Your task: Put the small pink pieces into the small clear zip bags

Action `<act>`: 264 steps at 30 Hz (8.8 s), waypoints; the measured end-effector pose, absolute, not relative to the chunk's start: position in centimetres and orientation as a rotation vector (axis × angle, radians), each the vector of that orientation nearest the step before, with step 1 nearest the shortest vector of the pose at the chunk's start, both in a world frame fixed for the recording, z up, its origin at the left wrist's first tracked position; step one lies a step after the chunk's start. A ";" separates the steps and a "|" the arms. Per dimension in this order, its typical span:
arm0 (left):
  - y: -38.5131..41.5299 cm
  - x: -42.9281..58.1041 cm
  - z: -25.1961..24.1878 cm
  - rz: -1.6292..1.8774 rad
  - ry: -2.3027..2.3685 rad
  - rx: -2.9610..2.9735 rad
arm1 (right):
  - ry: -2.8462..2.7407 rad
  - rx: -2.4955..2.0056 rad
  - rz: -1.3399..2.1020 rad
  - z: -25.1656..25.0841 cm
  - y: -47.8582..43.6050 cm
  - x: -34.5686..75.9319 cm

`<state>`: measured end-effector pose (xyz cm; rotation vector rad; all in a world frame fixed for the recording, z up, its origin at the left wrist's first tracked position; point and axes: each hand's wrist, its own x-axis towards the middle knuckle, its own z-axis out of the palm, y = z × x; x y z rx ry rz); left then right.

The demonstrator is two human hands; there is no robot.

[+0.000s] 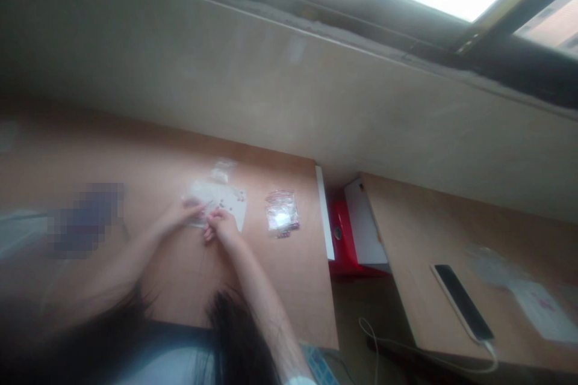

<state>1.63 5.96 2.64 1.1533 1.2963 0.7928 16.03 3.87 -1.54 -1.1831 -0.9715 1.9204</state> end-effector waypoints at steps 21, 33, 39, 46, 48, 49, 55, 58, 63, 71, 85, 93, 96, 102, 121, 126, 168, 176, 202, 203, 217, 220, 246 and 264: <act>6.9 1.3 1.1 0.798 1.325 1.327 | -0.969 -1.152 1.944 -1.8 4.0 16.3; 7.0 1.5 0.8 0.747 1.441 1.474 | -0.920 -1.142 1.950 -1.5 4.0 16.3; 6.9 1.3 1.2 0.831 1.313 1.446 | -0.935 -1.149 1.948 -1.7 3.9 16.3; 6.7 1.6 1.3 0.757 1.425 1.474 | -0.894 -1.134 1.956 -1.6 4.0 16.4; 6.7 1.6 1.4 0.761 1.403 1.483 | -0.885 -1.131 1.945 -1.5 4.1 16.4; 6.7 1.6 1.5 0.768 1.392 1.487 | -0.882 -1.130 1.943 -1.5 4.0 16.4; 5.5 1.1 3.1 0.811 1.210 1.452 | -0.799 -1.169 1.919 0.5 3.6 16.6; 4.5 0.1 4.2 0.709 1.022 1.374 | -0.844 -1.216 1.754 2.5 3.5 17.5; 5.4 -0.8 5.2 0.834 1.183 1.228 | -1.094 -1.375 1.415 5.5 4.0 19.5; 6.2 2.5 7.5 0.673 1.075 1.416 | -1.432 -1.467 1.113 7.7 3.6 19.9; 5.5 2.3 8.8 0.594 1.157 1.452 | -1.432 -1.601 1.037 6.2 3.2 19.5; 5.5 2.3 8.9 0.635 1.163 1.476 | -1.411 -1.458 1.232 5.9 3.5 19.3; 5.2 2.2 9.1 0.614 1.117 1.465 | -1.365 -1.504 1.206 6.0 3.5 19.0; 4.9 2.3 8.9 0.566 1.020 1.385 | -1.341 -1.541 1.158 6.2 3.1 18.3; 5.2 2.2 6.6 0.585 1.056 1.516 | -1.152 -1.544 1.267 5.4 3.4 18.5; 5.1 2.4 6.4 0.694 1.042 1.544 | -0.955 -1.348 1.605 5.4 2.6 18.5; 6.1 0.1 -2.7 0.860 1.623 1.879 | -1.278 -1.916 0.725 0.8 17.4 16.7; 6.2 -0.1 -2.9 0.864 1.632 1.844 | -1.492 -1.918 0.301 2.7 11.6 20.2; 4.3 -0.7 1.8 0.755 1.538 1.591 | -1.229 -1.850 0.568 5.9 0.1 29.3; 4.2 -0.4 2.6 0.767 1.531 1.571 | -1.223 -1.766 0.695 6.4 0.1 28.9; 3.1 3.7 10.8 0.656 1.049 1.820 | -1.265 -1.334 1.467 9.1 1.6 21.3; 3.1 3.6 9.8 0.688 1.083 1.744 | -1.204 -1.355 1.513 8.5 1.8 21.5; 3.5 3.2 11.3 0.641 0.969 1.612 | -1.497 -1.310 1.279 9.9 0.9 17.9; 3.1 3.0 10.5 0.611 0.728 1.309 | -1.346 -1.185 1.488 10.8 1.0 17.7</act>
